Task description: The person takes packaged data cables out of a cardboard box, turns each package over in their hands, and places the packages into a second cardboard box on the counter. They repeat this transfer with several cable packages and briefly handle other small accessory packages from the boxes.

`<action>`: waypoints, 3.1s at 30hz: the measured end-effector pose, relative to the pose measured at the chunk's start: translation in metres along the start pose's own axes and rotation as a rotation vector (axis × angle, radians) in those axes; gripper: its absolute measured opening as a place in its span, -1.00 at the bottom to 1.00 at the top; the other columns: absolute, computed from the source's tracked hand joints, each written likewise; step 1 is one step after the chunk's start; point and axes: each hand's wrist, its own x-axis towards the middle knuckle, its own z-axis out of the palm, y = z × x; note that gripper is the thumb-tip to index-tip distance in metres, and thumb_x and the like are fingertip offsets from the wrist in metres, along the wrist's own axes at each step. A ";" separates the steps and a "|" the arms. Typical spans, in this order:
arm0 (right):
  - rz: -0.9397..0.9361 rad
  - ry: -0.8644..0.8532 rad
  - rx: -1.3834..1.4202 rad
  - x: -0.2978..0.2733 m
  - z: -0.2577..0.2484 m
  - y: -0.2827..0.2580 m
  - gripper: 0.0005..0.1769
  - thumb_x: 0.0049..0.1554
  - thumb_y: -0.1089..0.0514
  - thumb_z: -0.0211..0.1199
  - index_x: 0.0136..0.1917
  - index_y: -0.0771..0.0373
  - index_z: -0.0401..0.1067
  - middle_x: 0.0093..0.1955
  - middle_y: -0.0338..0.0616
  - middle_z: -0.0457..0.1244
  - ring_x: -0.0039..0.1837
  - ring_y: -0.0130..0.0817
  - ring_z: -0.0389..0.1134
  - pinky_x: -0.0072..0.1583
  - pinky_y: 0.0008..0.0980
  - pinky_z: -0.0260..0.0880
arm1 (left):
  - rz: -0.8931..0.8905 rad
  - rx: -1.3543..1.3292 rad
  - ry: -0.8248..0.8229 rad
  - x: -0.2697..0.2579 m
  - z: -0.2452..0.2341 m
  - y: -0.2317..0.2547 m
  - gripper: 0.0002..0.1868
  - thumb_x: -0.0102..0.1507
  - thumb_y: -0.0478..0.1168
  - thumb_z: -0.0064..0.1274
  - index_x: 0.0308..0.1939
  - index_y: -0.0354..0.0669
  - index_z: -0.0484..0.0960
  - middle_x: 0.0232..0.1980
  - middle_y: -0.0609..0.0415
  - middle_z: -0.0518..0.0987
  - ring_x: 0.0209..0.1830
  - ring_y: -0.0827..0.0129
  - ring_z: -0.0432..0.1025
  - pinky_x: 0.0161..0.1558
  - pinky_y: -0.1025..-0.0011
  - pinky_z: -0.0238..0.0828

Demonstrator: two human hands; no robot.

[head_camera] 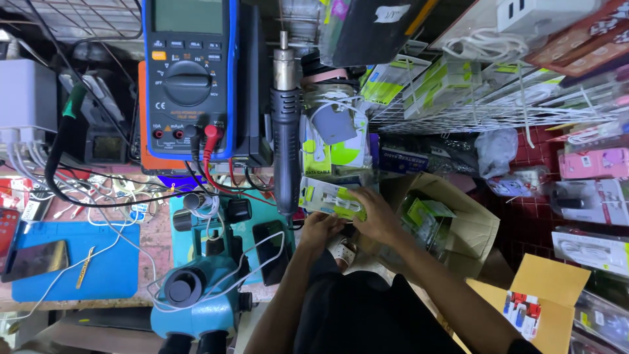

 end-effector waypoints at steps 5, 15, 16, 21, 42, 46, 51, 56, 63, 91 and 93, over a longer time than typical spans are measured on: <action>0.050 -0.056 0.016 0.014 -0.012 -0.012 -0.20 0.00 0.24 0.32 0.50 0.12 0.22 0.50 0.17 0.09 0.51 0.11 0.12 0.47 -0.08 0.15 | 0.044 -0.100 -0.054 0.007 -0.003 -0.011 -0.75 0.39 -0.29 -0.01 0.07 -0.43 0.58 -0.03 -0.10 0.69 -0.14 0.32 0.58 -0.04 0.41 0.54; 0.223 -0.278 -0.047 0.041 -0.004 -0.005 -0.18 0.06 0.27 0.23 0.56 -0.07 0.14 0.65 0.15 -0.12 0.63 0.09 -0.09 0.49 -0.05 0.05 | -0.048 -0.044 0.004 0.021 -0.013 -0.020 -0.69 0.43 -0.23 0.00 0.03 -0.53 0.60 -0.14 -0.11 0.64 -0.28 0.29 0.54 -0.19 0.36 0.59; 0.219 -0.281 -0.047 0.041 -0.001 -0.004 -0.18 0.06 0.27 0.23 0.56 -0.07 0.14 0.65 0.15 -0.12 0.63 0.09 -0.09 0.49 -0.05 0.05 | -0.046 -0.046 0.007 0.018 -0.011 -0.015 -0.69 0.43 -0.23 0.00 0.03 -0.53 0.60 -0.14 -0.11 0.64 -0.28 0.29 0.54 -0.19 0.36 0.59; 0.114 -0.169 -0.150 0.037 0.008 0.002 -0.19 0.07 0.20 0.27 0.56 -0.05 0.15 0.58 0.08 0.02 0.60 0.05 0.01 0.53 -0.02 0.06 | -0.168 -0.042 0.044 0.016 -0.014 -0.009 -0.63 0.43 -0.11 -0.09 0.01 -0.43 0.57 -0.16 -0.07 0.63 -0.27 0.21 0.61 -0.22 0.27 0.64; 0.131 -0.162 -0.297 0.041 0.010 -0.003 -0.23 0.12 0.14 0.29 0.55 -0.05 0.15 0.53 -0.04 0.06 0.57 0.00 0.02 0.53 0.01 -0.04 | -0.195 -0.130 0.022 0.021 -0.013 -0.012 -0.63 0.46 -0.01 -0.14 -0.03 -0.27 0.58 -0.20 0.07 0.64 -0.33 0.40 0.49 -0.15 0.32 0.58; 0.151 -0.208 -0.306 0.043 0.015 0.002 -0.23 0.10 0.16 0.32 0.53 -0.04 0.16 0.55 0.00 0.01 0.58 0.02 -0.02 0.51 0.05 -0.08 | -0.219 -0.131 0.047 0.017 -0.008 -0.005 -0.62 0.46 -0.01 -0.15 -0.02 -0.27 0.59 -0.19 0.07 0.63 -0.32 0.41 0.50 -0.13 0.34 0.59; 0.120 -0.155 -0.253 0.035 0.013 0.002 -0.21 0.07 0.19 0.34 0.53 -0.02 0.19 0.55 -0.01 0.03 0.56 0.06 0.01 0.49 0.04 -0.02 | -0.188 -0.216 -0.030 0.029 -0.019 -0.022 -0.60 0.47 0.00 -0.16 -0.01 -0.29 0.58 -0.21 0.06 0.63 -0.35 0.39 0.48 -0.19 0.37 0.54; 0.074 -0.034 -0.221 0.025 0.008 -0.004 -0.21 0.03 0.19 0.37 0.51 0.03 0.22 0.50 -0.02 0.11 0.51 0.04 0.10 0.47 0.03 0.07 | -0.217 -0.197 -0.020 0.024 -0.015 -0.019 -0.60 0.46 0.01 -0.20 -0.01 -0.23 0.59 -0.24 0.11 0.62 -0.35 0.39 0.49 -0.18 0.36 0.54; 0.160 0.066 -0.039 -0.011 -0.018 -0.017 -0.20 0.04 0.08 0.40 0.51 0.05 0.23 0.43 0.07 0.16 0.47 0.10 0.16 0.43 0.01 0.20 | -0.259 -0.150 -0.007 0.021 -0.009 -0.032 -0.71 0.47 0.01 -0.11 -0.18 -0.07 0.54 -0.45 0.27 0.44 -0.51 0.48 0.32 -0.40 0.41 0.37; 0.625 0.386 0.568 -0.303 0.046 0.184 -0.40 -0.01 0.08 0.39 0.31 0.15 0.45 0.05 -0.05 0.45 0.03 -0.27 0.50 0.09 -0.24 0.48 | -0.402 0.607 -0.186 -0.010 0.145 -0.212 -0.59 0.45 0.11 -0.12 -0.06 -0.16 0.59 -0.26 0.07 0.57 -0.34 0.37 0.46 -0.27 0.35 0.47; 0.631 0.432 0.761 -0.302 0.056 0.186 -0.42 0.00 0.07 0.32 0.32 0.12 0.45 0.09 -0.12 0.45 -0.03 -0.32 0.53 0.04 -0.29 0.52 | -0.461 0.599 -0.126 -0.022 0.154 -0.215 -0.64 0.40 0.07 -0.13 -0.06 -0.11 0.58 -0.17 0.12 0.61 -0.29 0.39 0.49 -0.23 0.34 0.48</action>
